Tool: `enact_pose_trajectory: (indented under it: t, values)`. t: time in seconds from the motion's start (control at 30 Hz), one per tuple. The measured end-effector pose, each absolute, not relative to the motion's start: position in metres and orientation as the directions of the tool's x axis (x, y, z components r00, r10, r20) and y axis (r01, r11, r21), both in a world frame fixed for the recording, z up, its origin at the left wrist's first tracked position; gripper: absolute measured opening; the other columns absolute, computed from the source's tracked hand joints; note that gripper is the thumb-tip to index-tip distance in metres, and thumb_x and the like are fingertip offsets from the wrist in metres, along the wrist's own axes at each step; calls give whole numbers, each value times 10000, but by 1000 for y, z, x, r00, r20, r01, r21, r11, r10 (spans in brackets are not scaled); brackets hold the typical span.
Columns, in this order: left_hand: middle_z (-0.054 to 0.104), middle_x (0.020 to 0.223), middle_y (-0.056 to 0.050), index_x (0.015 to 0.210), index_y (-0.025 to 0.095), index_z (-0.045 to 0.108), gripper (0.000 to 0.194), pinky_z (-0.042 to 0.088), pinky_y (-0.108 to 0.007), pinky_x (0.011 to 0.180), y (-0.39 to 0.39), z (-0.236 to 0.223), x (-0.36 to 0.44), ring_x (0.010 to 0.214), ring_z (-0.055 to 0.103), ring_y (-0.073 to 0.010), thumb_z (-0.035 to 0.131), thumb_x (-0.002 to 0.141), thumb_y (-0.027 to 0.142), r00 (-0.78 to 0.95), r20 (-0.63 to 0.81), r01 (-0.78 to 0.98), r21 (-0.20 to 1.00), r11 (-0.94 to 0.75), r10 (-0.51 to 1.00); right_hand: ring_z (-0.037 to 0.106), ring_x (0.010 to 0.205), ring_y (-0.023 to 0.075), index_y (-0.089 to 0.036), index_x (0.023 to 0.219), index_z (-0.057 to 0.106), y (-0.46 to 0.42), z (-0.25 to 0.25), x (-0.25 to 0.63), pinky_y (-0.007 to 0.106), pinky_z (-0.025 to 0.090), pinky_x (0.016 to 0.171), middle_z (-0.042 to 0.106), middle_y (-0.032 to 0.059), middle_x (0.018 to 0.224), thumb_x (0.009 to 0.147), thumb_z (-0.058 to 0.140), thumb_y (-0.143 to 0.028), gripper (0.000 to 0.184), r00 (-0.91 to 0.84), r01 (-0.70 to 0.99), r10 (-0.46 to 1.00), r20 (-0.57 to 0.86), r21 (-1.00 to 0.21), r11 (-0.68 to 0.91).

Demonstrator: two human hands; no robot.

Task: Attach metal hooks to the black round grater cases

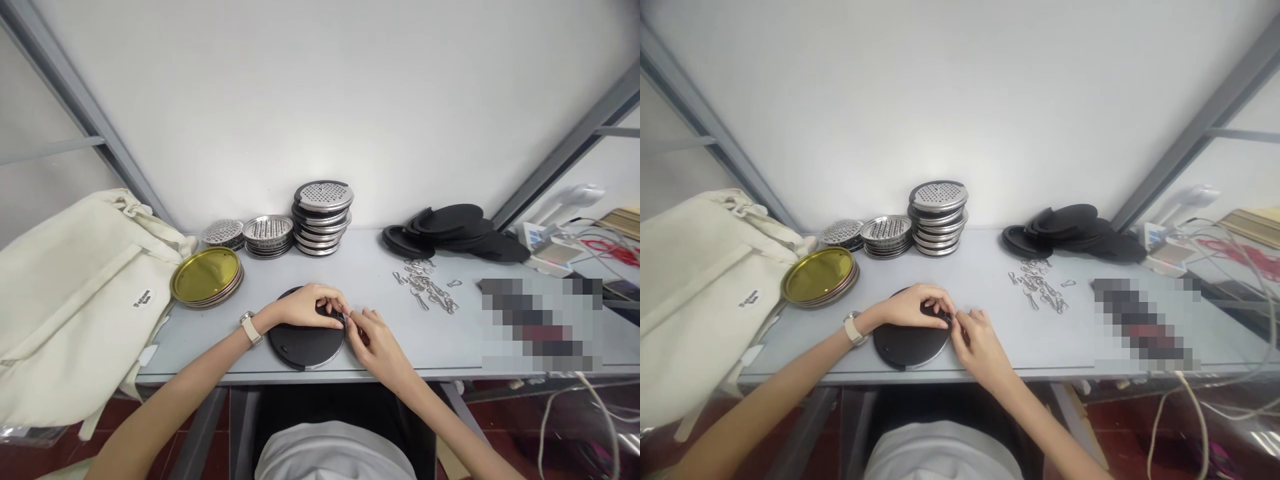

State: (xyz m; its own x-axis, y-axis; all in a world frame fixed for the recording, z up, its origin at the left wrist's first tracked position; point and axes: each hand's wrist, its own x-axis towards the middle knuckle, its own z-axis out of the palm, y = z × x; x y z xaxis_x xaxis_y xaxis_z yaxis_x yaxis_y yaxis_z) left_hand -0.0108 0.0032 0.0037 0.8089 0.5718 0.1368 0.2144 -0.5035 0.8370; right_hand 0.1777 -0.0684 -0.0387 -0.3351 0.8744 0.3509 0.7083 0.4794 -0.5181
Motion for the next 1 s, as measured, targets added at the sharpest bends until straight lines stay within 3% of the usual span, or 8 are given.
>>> enact_pose_trajectory:
  t: [0.5,0.67,1.0]
  values:
    - [633,878,-43,970,135,655,244,438,-223,724,4,3,-12,773,515,-112,690,752,238,810,170,205,814,-543,561,439,665,177,-212,679,365,-68,-40,177,304,342,645,430,-4,641,956,346,-208,278,-336,710,881,334,-524,470]
    - [633,895,-46,979,134,644,324,440,-222,710,5,2,-12,771,515,-113,738,703,275,796,175,208,819,-534,579,434,664,179,-213,668,345,-68,-42,177,303,339,646,420,-4,636,954,348,-215,286,-336,713,880,335,-521,470]
    - [659,912,-41,997,143,642,313,441,-212,711,4,3,-11,779,535,-111,724,703,212,800,177,212,810,-546,574,430,657,181,-212,676,365,-68,-41,177,306,338,643,422,-3,626,955,345,-212,279,-335,717,883,328,-519,465]
